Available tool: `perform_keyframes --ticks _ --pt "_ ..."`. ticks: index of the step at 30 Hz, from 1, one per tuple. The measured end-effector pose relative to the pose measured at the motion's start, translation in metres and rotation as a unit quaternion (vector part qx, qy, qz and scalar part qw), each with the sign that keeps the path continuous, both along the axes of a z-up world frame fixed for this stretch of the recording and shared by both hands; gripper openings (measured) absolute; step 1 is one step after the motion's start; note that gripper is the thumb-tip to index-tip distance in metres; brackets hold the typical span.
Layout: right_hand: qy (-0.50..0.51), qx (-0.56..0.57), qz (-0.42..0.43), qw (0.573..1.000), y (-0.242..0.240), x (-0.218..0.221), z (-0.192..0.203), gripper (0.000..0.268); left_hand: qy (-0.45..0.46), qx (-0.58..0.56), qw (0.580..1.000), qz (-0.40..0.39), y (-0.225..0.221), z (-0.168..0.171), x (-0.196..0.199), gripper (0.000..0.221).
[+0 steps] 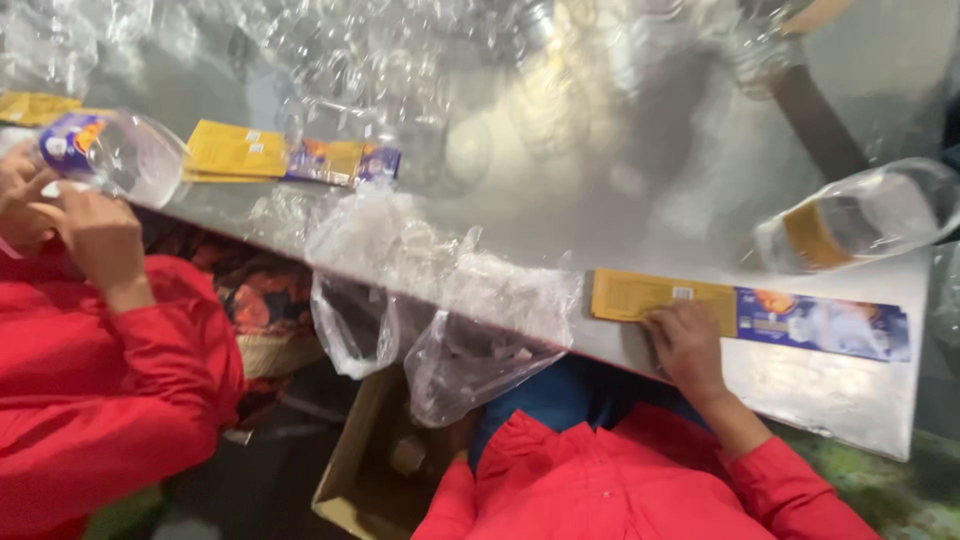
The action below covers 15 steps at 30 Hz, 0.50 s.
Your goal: The person applies labels to clear plastic jars by hand. The person removes a backing from a label strip, positions it on the jar, and presses it down to secure it before moving the jar aside.
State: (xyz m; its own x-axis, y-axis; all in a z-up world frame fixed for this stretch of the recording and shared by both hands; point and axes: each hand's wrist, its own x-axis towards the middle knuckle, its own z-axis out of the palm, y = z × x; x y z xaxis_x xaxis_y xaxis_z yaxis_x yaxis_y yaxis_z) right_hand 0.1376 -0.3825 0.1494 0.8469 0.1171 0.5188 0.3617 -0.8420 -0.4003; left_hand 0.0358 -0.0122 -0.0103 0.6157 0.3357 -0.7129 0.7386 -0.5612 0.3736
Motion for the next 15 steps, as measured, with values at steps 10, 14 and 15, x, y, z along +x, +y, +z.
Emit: perform_keyframes --ticks 10,14,15 --pt "0.002 0.045 -0.006 0.999 -0.01 0.005 -0.011 0.011 -0.519 0.241 0.81 0.13 0.013 0.082 0.023 0.033" --pt "0.126 0.124 -0.025 0.984 -0.023 0.009 -0.022 0.014 -0.629 0.061 0.775 -0.031 -0.058 0.153 0.061 0.028" --pt "0.147 0.166 -0.007 0.975 -0.029 0.009 -0.023 0.013 -0.662 0.071 0.736 -0.124 -0.083 0.166 0.073 0.029"
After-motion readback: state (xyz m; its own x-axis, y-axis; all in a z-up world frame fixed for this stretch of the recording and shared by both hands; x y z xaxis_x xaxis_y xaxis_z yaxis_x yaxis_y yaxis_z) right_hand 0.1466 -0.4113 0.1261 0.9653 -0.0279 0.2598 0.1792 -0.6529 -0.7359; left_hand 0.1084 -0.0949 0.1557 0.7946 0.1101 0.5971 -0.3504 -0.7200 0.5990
